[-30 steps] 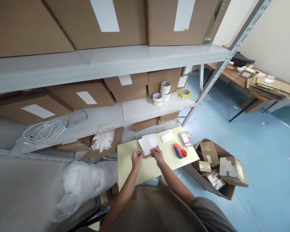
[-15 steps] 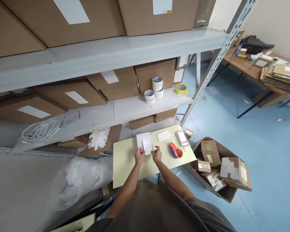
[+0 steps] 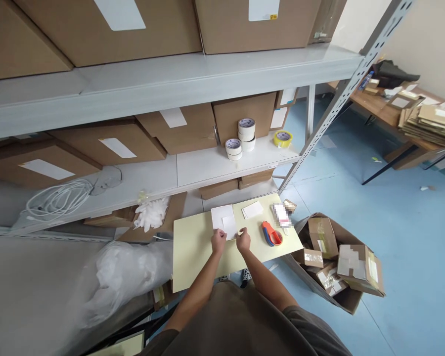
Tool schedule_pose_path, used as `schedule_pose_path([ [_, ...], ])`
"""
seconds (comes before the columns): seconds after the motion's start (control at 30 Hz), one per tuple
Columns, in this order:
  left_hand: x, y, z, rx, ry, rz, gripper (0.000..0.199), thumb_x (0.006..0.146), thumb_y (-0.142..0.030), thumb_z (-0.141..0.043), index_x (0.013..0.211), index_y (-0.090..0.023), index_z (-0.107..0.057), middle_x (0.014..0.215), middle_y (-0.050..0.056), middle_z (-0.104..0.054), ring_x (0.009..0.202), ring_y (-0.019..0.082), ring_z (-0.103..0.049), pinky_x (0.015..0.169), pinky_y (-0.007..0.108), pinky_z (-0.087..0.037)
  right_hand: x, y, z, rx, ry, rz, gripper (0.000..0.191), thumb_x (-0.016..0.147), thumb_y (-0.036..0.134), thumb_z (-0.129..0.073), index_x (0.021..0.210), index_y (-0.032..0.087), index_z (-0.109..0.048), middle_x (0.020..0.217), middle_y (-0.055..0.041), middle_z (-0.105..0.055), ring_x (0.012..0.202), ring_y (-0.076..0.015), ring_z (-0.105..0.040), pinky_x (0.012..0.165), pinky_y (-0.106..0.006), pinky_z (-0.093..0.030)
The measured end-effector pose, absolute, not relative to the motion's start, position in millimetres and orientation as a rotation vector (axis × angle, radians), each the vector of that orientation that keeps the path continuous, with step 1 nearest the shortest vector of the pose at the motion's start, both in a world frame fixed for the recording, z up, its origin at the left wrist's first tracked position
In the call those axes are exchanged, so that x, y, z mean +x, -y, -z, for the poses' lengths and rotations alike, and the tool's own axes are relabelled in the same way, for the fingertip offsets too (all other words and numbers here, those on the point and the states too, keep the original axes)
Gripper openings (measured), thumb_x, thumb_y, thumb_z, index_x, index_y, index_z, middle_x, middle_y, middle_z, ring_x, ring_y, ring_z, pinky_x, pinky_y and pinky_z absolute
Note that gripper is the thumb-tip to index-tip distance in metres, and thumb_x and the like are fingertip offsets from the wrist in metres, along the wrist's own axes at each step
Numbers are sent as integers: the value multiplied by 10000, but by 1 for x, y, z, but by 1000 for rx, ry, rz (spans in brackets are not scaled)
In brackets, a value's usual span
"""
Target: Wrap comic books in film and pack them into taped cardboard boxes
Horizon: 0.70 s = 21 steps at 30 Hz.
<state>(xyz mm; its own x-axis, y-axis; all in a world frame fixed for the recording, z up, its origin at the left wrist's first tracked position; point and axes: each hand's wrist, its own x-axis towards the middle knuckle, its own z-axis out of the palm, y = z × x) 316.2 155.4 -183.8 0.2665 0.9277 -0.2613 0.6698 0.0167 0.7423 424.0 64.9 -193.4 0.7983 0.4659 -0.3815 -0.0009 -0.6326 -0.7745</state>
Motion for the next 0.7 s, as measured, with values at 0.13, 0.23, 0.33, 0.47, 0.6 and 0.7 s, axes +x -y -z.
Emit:
schedule_pose_path([
  [0.13,316,-157,182,1836,-1485,-252,110,866,-173,-686,811,-228,-608,789,18,-699,789,201,-681,759,276,-446,424,-68,191,-2262,336,-717,176,837,208,-702,932,271,-568,660,26,-646,692,-237,-652,669,-286,-366],
  [0.23,317,-163,174,1966,-1469,-59,45,920,-191,-647,941,-228,-664,910,65,-728,866,225,-685,786,297,-457,427,-69,186,-2350,359,-694,239,819,239,-758,1012,253,-617,773,-36,-718,777,-260,-688,710,-304,-390],
  [0.33,320,-172,165,2193,-1298,-12,208,927,-166,-609,1100,-222,-711,1113,129,-739,1103,267,-666,921,343,-482,430,-69,185,-2365,444,-642,357,803,254,-762,1143,234,-657,1023,-107,-772,938,-273,-716,787,-319,-445],
  [0.47,322,-184,165,2398,-937,-11,511,901,-205,-662,1408,-265,-653,1573,134,-552,1529,344,-384,1205,496,-355,427,-66,193,-2238,534,-688,354,831,280,-708,1182,236,-718,1249,-121,-758,1157,-279,-703,956,-338,-492],
  [0.6,317,-190,179,2397,-872,61,713,911,-307,-693,1594,-328,-487,1746,60,-312,1639,348,-161,1312,563,-151,417,-66,205,-2239,448,-773,226,877,349,-676,1043,223,-764,1127,-126,-799,1149,-303,-720,990,-366,-505],
  [0.7,312,-193,188,2375,-847,60,723,924,-340,-679,1614,-338,-463,1749,53,-295,1642,341,-161,1322,551,-141,407,-69,210,-2255,437,-776,251,914,365,-622,1029,192,-763,1092,-153,-801,1094,-313,-739,970,-379,-516],
])
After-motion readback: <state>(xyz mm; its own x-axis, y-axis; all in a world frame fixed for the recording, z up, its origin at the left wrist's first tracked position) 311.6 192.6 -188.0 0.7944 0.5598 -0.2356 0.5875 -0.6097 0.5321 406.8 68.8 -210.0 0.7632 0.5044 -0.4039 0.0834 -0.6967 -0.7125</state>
